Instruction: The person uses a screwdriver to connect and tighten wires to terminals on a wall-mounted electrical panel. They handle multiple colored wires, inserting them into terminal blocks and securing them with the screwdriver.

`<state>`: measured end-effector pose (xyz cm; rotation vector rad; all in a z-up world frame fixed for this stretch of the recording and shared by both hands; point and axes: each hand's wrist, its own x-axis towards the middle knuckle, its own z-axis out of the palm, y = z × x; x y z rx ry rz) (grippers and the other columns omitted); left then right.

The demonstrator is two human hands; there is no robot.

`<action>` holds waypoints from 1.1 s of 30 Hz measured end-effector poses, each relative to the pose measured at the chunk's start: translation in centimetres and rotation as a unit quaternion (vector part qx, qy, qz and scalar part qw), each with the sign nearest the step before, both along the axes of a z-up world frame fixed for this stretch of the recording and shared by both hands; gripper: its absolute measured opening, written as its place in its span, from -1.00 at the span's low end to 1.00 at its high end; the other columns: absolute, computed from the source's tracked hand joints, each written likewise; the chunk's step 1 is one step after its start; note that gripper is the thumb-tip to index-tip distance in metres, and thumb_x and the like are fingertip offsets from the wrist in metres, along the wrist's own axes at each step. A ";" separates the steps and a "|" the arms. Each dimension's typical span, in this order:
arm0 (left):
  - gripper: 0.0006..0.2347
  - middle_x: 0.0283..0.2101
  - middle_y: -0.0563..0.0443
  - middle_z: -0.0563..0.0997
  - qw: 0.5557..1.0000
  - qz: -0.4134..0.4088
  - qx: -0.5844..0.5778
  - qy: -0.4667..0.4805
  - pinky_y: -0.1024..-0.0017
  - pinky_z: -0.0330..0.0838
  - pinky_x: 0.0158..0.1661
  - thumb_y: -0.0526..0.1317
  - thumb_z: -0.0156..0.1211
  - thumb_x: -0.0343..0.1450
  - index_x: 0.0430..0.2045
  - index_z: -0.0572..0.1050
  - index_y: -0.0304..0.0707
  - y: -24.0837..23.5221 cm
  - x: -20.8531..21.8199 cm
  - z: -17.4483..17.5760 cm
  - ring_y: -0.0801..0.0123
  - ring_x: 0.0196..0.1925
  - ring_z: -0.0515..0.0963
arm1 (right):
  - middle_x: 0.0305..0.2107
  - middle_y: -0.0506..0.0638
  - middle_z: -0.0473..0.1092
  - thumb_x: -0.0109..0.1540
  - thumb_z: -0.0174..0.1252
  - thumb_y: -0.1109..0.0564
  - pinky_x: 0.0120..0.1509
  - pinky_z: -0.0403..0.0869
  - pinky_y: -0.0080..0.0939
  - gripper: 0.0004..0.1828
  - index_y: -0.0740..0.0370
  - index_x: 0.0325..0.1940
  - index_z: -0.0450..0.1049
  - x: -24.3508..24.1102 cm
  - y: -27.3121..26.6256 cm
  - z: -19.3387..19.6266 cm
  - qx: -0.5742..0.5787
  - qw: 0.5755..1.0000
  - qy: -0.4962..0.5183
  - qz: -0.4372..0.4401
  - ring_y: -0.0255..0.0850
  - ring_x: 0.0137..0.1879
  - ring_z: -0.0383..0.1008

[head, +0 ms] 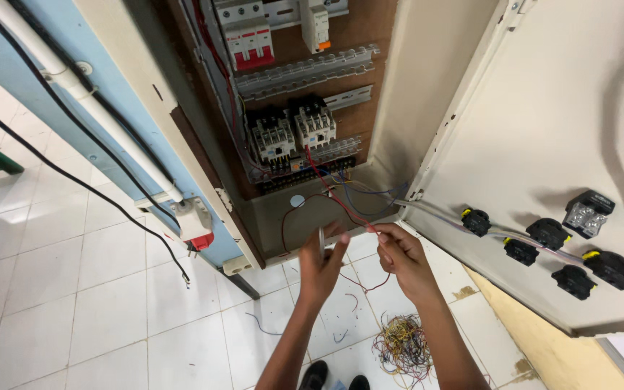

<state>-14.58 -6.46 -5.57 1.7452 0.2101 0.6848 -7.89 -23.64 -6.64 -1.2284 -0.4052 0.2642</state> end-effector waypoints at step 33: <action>-0.78 -0.47 -0.19 0.63 0.871 -0.218 -0.440 -0.031 0.60 0.32 -0.69 -0.21 0.22 0.51 -0.21 0.61 -0.49 4.7 7.2 -3.4 0.62 -0.85 0.25 | -0.54 -0.14 -0.03 0.42 -0.14 0.22 -0.52 0.06 -0.49 -0.76 0.38 0.02 0.42 -3.7 4.6 0.8 0.060 0.983 0.008 -0.172 -0.42 -0.49 -0.05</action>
